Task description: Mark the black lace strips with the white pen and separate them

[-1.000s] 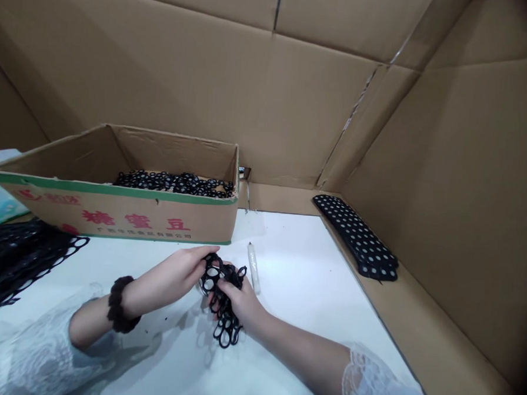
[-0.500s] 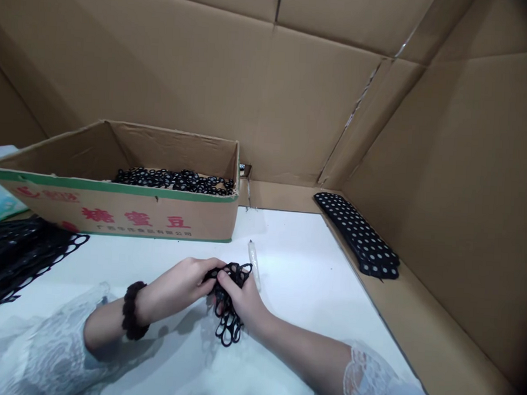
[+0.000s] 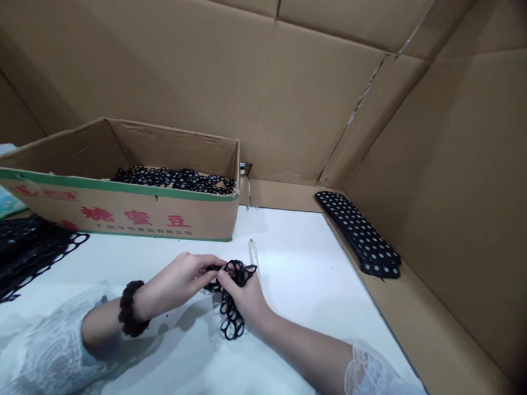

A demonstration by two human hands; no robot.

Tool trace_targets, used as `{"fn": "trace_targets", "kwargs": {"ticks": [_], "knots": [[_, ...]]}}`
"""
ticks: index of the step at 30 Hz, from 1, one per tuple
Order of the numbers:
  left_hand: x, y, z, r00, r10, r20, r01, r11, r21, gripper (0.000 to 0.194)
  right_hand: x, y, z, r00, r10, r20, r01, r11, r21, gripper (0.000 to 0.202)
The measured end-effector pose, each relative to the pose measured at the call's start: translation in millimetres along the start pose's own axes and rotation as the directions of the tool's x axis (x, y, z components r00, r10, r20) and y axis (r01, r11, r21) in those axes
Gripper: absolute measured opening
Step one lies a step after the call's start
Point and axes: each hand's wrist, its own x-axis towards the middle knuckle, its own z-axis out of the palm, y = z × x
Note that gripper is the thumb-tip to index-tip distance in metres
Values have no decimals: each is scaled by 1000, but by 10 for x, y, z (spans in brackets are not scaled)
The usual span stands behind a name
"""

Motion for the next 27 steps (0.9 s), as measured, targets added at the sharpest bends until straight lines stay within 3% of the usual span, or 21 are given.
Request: {"fn": "trace_targets", "kwargs": {"ticks": [3, 6, 13, 17, 20, 23, 25, 27], "knots": [[5, 4, 6, 1000, -15, 2, 15, 999, -41, 28, -1, 19, -2, 1000, 7, -6, -7, 1000, -17, 22], [43, -13, -25, 994, -53, 96, 79, 956, -283, 31, -5, 52, -8, 1000, 12, -3, -12, 1000, -15, 21], [96, -60, -113, 935, -129, 331, 320, 712, -625, 40, -11, 91, -8, 996, 35, 85, -37, 999, 18, 21], [74, -110, -98, 906, -183, 381, 416, 550, -725, 36, -21, 79, 7, 988, 56, 144, -69, 994, 85, 22], [76, -144, -89, 905, -224, 361, 425, 494, -759, 32, -22, 78, 13, 986, 48, 162, -66, 992, 111, 22], [103, -135, -114, 922, -287, 258, 380, 560, -736, 32, -11, 78, 12, 986, 45, 163, -67, 989, 129, 22], [116, -95, -160, 946, -291, 140, 308, 681, -664, 35, -3, 73, 8, 987, 53, 154, -74, 988, 136, 23], [93, -44, -235, 972, -227, -54, 170, 847, -503, 35, 1, 66, 2, 988, 67, 142, -87, 987, 134, 24]]}}
